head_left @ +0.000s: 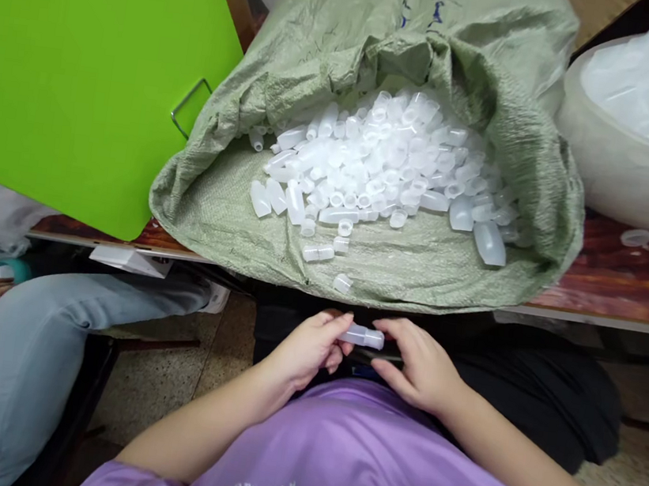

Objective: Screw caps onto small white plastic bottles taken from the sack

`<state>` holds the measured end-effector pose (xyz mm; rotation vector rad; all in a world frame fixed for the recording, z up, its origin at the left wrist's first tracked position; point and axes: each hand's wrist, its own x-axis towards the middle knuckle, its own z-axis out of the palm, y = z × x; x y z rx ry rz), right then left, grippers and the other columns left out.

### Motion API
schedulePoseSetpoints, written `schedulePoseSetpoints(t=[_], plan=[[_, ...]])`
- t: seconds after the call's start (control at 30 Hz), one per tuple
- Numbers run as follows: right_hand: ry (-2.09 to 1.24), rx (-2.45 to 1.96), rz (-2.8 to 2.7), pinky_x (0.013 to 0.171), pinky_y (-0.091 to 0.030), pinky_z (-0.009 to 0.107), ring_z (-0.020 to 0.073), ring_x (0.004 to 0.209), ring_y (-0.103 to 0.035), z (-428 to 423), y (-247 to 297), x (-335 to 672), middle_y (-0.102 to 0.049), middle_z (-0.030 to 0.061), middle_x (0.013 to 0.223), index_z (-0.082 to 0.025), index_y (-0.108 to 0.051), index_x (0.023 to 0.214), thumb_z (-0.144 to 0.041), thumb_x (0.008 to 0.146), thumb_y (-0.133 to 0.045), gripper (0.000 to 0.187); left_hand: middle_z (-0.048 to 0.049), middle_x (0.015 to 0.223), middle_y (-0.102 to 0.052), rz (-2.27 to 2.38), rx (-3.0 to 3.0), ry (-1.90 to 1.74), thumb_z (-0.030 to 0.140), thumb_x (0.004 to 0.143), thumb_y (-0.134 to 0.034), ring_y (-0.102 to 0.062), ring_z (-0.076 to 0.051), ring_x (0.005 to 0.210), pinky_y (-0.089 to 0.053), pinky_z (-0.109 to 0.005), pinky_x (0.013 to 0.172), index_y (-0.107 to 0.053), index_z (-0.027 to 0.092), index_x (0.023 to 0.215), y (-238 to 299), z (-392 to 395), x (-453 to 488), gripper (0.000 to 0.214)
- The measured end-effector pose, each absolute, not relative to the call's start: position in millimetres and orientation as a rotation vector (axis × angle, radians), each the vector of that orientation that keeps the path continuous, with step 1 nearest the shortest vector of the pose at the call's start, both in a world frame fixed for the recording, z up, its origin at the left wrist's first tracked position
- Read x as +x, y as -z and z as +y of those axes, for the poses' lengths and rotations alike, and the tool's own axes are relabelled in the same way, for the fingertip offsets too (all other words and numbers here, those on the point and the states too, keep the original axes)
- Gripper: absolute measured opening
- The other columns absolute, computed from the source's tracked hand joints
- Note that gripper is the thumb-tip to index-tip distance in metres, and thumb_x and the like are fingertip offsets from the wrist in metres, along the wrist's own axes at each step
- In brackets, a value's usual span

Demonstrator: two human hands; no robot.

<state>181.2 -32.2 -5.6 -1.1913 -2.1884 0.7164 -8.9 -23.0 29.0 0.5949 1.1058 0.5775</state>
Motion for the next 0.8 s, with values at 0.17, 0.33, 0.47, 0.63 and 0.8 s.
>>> schedulePoseSetpoints(t=[0.17, 0.33, 0.47, 0.63, 0.8], plan=[[-0.74, -1.04, -2.239, 0.061, -0.038, 0.03, 0.0155, 0.062, -0.049, -28, 4, 179, -0.055, 0.0038, 0.065, -0.018, -0.057, 0.071, -0.034, 0.081, -0.054, 0.02, 0.006, 0.048, -0.047, 1.041, 0.55, -0.481, 0.047, 0.076, -0.061, -0.027, -0.002, 0.032, -0.021, -0.017, 0.035, -0.045, 0.016, 0.067, -28, -23, -9, 0.036], [-1.185, -1.04, -1.984, 0.049, -0.032, 0.023, 0.0099, 0.05, -0.038, -31, 12, 169, -0.042, -0.003, 0.054, -0.02, -0.042, 0.058, -0.039, 0.084, -0.045, 0.032, 0.0037, 0.047, -0.054, 1.056, 0.527, -0.56, 0.046, 0.07, -0.067, -0.044, -0.006, 0.038, -0.036, -0.017, 0.039, -0.044, 0.017, 0.073, -26, -28, -5, 0.037], [-1.385, -1.12, -1.821, 0.046, -0.036, 0.022, 0.0095, 0.047, -0.039, -41, 18, 160, -0.042, -0.0033, 0.052, -0.021, -0.035, 0.058, -0.053, 0.087, -0.032, 0.043, 0.002, 0.05, -0.058, 1.055, 0.525, -0.604, 0.046, 0.068, -0.07, -0.051, -0.008, 0.042, -0.045, -0.02, 0.045, -0.045, 0.017, 0.08, -22, -31, -4, 0.04], [-1.468, -1.339, -1.718, 0.042, -0.036, 0.024, 0.0102, 0.042, -0.037, -39, 29, 155, -0.037, -0.0044, 0.047, -0.022, -0.035, 0.059, -0.059, 0.088, -0.021, 0.048, 0.0009, 0.052, -0.059, 1.054, 0.536, -0.626, 0.043, 0.069, -0.071, -0.054, -0.009, 0.045, -0.046, -0.022, 0.05, -0.048, 0.015, 0.084, -9, -24, -1, 0.039], [-1.32, -1.648, -1.767, 0.055, -0.041, 0.028, 0.0185, 0.064, -0.058, -21, 25, 175, -0.061, 0.0069, 0.074, -0.019, -0.055, 0.084, -0.048, 0.089, -0.035, 0.036, -0.0017, 0.072, -0.063, 1.072, 0.421, -0.772, 0.039, 0.068, -0.071, -0.058, -0.01, 0.054, -0.048, -0.025, 0.06, -0.055, 0.014, 0.088, 8, -3, 12, 0.036]])
